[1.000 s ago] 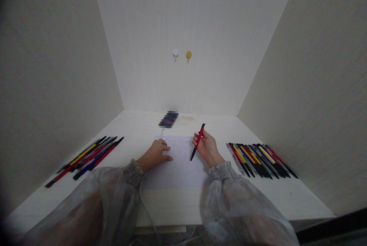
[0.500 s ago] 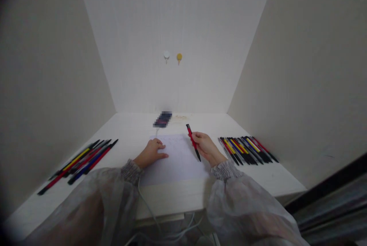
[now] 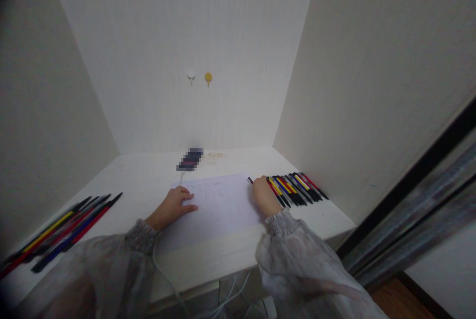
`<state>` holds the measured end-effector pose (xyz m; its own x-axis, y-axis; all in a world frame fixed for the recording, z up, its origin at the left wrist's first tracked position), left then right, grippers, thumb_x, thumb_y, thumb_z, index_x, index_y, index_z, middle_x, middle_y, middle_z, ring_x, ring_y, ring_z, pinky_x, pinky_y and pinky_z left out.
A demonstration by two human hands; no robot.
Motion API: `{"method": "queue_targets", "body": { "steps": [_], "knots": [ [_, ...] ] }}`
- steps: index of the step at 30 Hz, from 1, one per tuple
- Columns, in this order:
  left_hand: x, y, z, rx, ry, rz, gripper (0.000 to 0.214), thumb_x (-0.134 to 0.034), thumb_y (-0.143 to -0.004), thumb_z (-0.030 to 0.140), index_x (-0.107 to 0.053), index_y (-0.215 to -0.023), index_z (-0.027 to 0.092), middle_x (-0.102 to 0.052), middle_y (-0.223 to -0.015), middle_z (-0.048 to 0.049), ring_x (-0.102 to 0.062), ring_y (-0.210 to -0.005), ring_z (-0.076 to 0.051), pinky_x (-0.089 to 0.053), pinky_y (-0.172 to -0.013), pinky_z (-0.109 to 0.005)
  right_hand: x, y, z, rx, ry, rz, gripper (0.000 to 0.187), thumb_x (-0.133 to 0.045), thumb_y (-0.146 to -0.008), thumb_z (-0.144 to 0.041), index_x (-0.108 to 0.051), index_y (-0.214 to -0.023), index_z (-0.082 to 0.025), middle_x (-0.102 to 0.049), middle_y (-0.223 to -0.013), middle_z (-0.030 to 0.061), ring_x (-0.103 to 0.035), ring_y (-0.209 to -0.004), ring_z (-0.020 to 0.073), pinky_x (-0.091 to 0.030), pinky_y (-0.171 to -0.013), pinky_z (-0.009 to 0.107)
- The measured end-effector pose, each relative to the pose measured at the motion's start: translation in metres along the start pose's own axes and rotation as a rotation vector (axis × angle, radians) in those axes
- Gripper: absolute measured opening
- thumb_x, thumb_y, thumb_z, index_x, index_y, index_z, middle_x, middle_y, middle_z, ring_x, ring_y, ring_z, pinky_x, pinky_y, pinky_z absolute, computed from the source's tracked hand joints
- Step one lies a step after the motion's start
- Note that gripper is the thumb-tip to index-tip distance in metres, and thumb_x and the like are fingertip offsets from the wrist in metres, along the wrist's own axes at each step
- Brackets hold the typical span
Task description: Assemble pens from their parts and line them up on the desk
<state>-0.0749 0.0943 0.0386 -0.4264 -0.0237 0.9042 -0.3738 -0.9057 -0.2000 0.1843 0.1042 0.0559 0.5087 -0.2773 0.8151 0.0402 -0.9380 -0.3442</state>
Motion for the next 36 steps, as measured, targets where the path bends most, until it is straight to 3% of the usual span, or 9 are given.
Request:
{"method": "queue_targets", "body": {
  "steps": [8, 13, 21, 28, 32, 36],
  "knots": [
    [-0.001, -0.001, 0.001, -0.013, -0.013, -0.013, 0.048, -0.053, -0.063, 0.053, -0.063, -0.092, 0.016, -0.054, -0.099, -0.01, -0.046, -0.093, -0.023, -0.031, -0.086, -0.035, 0.012, 0.005, 0.019, -0.115, 0.394, 0.04, 0.025, -0.035, -0.075, -0.005, -0.06, -0.077, -0.002, -0.055, -0.087, 0.0248, -0.048, -0.088, 0.0267, -0.033, -0.075, 0.039],
    [-0.005, -0.002, -0.002, -0.041, -0.031, -0.02, 0.048, -0.053, -0.063, 0.054, -0.064, -0.09, 0.016, -0.054, -0.097, -0.01, -0.046, -0.091, -0.022, -0.031, -0.085, -0.035, 0.02, 0.006, 0.014, -0.068, 0.691, 0.036, 0.026, -0.034, -0.078, -0.008, -0.058, -0.085, -0.005, -0.056, -0.087, 0.0208, -0.051, -0.084, 0.0242, -0.033, -0.071, 0.034],
    [-0.003, -0.002, -0.013, 0.008, -0.045, -0.033, 0.046, -0.057, -0.059, 0.053, -0.064, -0.086, 0.016, -0.053, -0.094, -0.0093, -0.045, -0.089, -0.023, -0.032, -0.083, -0.033, 0.02, 0.007, 0.017, -0.041, 0.736, 0.035, 0.025, -0.033, -0.08, -0.011, -0.057, -0.083, -0.006, -0.056, -0.084, 0.0197, -0.052, -0.08, 0.024, -0.034, -0.067, 0.033],
    [0.003, 0.001, -0.008, 0.009, -0.026, -0.037, 0.039, -0.059, -0.058, 0.051, -0.065, -0.079, 0.018, -0.053, -0.093, -0.0076, -0.045, -0.089, -0.023, -0.033, -0.082, -0.033, 0.021, 0.006, 0.02, -0.051, 0.688, 0.009, 0.019, -0.039, -0.08, -0.016, -0.056, -0.084, -0.007, -0.057, -0.083, 0.0176, -0.051, -0.081, 0.0231, -0.034, -0.069, 0.032],
    [0.007, 0.004, -0.005, 0.027, 0.002, -0.017, 0.037, -0.059, -0.061, 0.047, -0.065, -0.082, 0.017, -0.054, -0.093, -0.0082, -0.046, -0.091, -0.022, -0.033, -0.083, -0.033, 0.025, 0.004, 0.0, -0.008, 0.653, 0.02, 0.02, -0.041, -0.08, -0.022, -0.056, -0.08, -0.009, -0.056, -0.08, 0.0152, -0.051, -0.078, 0.0222, -0.034, -0.069, 0.031],
    [0.015, 0.004, -0.004, 0.041, 0.053, 0.061, 0.034, -0.055, -0.066, 0.042, -0.065, -0.083, 0.015, -0.056, -0.091, -0.0088, -0.049, -0.088, -0.021, -0.035, -0.081, -0.032, 0.027, 0.004, -0.054, 0.132, 0.517, 0.049, 0.021, -0.04, -0.081, -0.026, -0.055, -0.079, -0.012, -0.055, -0.079, 0.0114, -0.05, -0.078, 0.0198, -0.034, -0.069, 0.028]
  ]
}}
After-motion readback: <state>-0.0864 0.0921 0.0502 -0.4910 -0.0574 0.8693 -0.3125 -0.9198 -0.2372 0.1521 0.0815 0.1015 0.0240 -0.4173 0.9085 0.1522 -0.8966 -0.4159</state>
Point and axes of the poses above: each hand's wrist, its own y-axis away from the middle knuckle, its own x-axis out of the back of the hand, z = x × y, the point moved 10 cm from there along -y, towards the middle knuckle
